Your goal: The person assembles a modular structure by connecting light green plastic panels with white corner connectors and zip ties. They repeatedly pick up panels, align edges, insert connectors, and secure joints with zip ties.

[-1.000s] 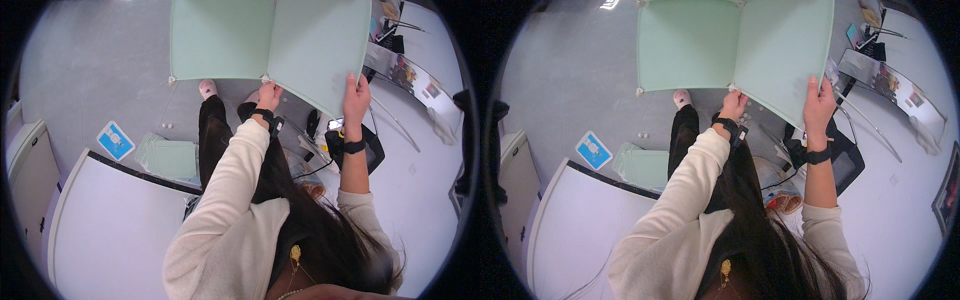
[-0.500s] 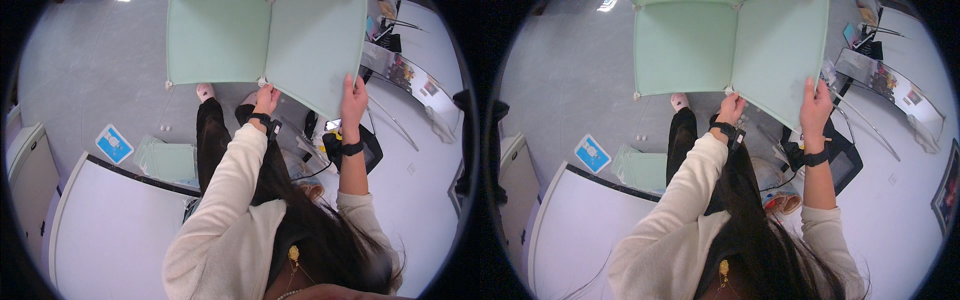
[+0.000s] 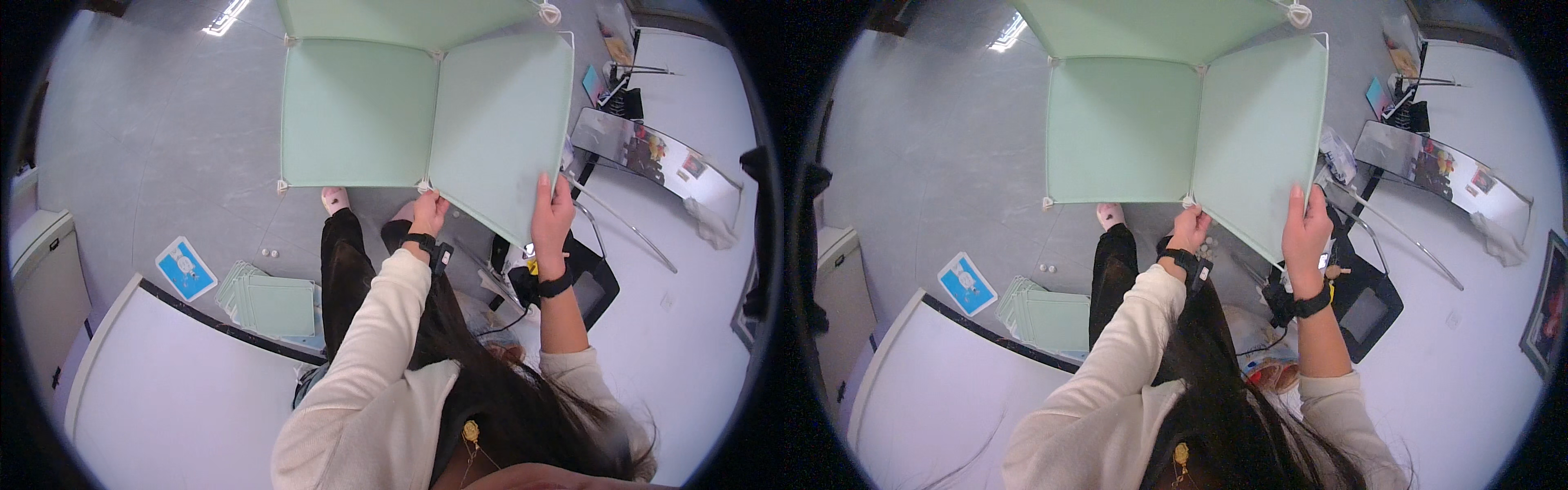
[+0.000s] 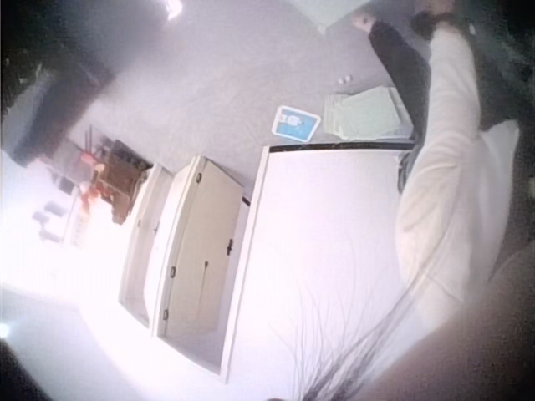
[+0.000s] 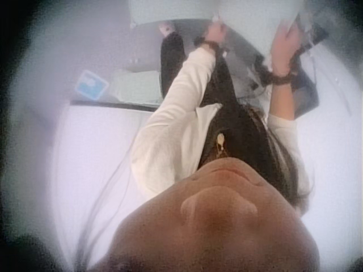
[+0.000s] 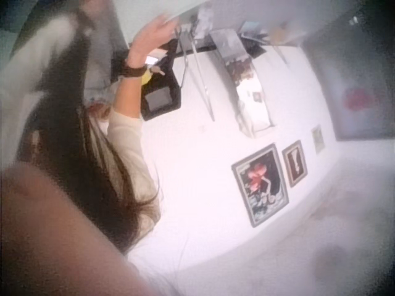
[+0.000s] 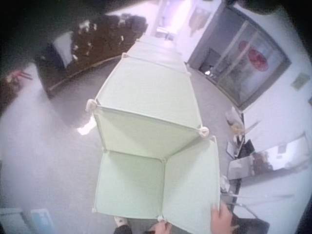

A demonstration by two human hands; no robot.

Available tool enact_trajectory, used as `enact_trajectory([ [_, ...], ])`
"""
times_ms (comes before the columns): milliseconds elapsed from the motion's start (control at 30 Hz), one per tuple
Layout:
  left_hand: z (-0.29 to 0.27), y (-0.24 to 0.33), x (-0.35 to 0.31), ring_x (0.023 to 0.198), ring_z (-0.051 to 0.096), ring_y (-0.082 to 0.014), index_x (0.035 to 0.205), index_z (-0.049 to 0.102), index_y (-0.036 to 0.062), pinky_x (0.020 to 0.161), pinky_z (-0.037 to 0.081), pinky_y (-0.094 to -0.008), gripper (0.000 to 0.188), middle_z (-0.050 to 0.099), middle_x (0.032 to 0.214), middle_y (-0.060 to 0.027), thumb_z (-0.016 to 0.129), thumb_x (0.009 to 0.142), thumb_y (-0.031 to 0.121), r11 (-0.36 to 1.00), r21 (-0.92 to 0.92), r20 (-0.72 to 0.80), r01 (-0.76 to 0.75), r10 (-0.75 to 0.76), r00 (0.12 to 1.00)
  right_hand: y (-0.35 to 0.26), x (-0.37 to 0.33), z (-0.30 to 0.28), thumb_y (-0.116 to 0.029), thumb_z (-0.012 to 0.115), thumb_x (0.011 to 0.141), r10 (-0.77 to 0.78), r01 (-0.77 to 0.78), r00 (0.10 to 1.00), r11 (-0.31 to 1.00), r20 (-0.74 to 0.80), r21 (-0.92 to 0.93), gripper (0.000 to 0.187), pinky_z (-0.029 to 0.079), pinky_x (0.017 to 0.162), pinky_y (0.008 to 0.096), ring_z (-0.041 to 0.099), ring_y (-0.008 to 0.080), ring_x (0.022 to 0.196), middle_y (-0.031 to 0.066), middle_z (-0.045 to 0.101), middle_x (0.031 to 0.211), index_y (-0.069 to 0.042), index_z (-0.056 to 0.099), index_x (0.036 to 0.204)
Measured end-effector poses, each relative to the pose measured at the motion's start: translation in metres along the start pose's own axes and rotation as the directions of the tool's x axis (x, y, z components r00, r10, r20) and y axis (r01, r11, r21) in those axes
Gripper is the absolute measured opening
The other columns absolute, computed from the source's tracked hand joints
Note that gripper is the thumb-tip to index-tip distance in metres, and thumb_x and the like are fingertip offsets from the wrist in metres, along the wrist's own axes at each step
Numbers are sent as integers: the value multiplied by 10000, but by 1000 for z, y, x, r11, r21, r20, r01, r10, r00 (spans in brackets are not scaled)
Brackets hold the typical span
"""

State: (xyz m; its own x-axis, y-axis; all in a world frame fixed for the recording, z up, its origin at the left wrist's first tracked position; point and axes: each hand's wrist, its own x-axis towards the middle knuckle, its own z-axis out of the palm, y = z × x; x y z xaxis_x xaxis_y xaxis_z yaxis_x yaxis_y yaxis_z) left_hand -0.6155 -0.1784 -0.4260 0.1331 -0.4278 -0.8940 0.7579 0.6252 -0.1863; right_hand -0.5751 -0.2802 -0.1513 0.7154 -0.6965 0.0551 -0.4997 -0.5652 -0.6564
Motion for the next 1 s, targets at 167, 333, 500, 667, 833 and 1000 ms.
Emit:
enact_trajectory([
  [167,3,2,-2,868,603,-178,1040,533,41,775,550,-313,129,592,983,-58,458,934,37,1000,-8,17,14,-14,1000,1,0,-2,-230,519,951,46,-46,999,998,6,-47,270,386,559,244,429,64,640,29,541,684,25,577,1017],
  [333,6,4,-4,876,615,-205,1032,520,18,753,573,-320,117,592,984,-83,459,932,30,1000,-8,-2,17,-17,1000,-4,4,1,-220,515,950,20,-20,1000,999,0,-35,258,380,542,255,413,69,618,29,509,641,29,571,988],
  [500,3,6,1,843,611,-167,1034,547,54,726,553,-292,137,601,969,-54,462,928,37,998,19,-35,65,-64,997,-13,4,3,-199,489,951,68,-56,995,984,69,-171,246,415,604,284,494,137,648,107,558,715,30,539,1027],
  [667,2,9,11,848,610,-202,1034,546,28,741,554,-333,144,595,966,-80,493,900,28,991,102,-127,88,-75,989,-19,20,9,-202,444,949,8,24,990,976,144,-218,252,453,634,414,599,395,710,249,598,774,31,498,1026],
  [833,7,11,8,879,605,-236,1052,536,12,776,548,-374,171,588,977,-107,475,893,0,991,106,-147,87,-71,987,-20,63,12,-244,429,954,37,11,985,961,166,-277,303,449,696,448,600,423,809,257,606,814,42,510,1017],
  [1000,9,15,5,919,597,-260,1103,504,-14,801,538,-373,205,574,1026,-130,462,903,-2,993,0,-143,120,-119,983,-22,88,17,-241,425,955,53,-1,982,962,181,-272,306,447,703,441,594,398,780,240,607,810,45,514,1013],
])
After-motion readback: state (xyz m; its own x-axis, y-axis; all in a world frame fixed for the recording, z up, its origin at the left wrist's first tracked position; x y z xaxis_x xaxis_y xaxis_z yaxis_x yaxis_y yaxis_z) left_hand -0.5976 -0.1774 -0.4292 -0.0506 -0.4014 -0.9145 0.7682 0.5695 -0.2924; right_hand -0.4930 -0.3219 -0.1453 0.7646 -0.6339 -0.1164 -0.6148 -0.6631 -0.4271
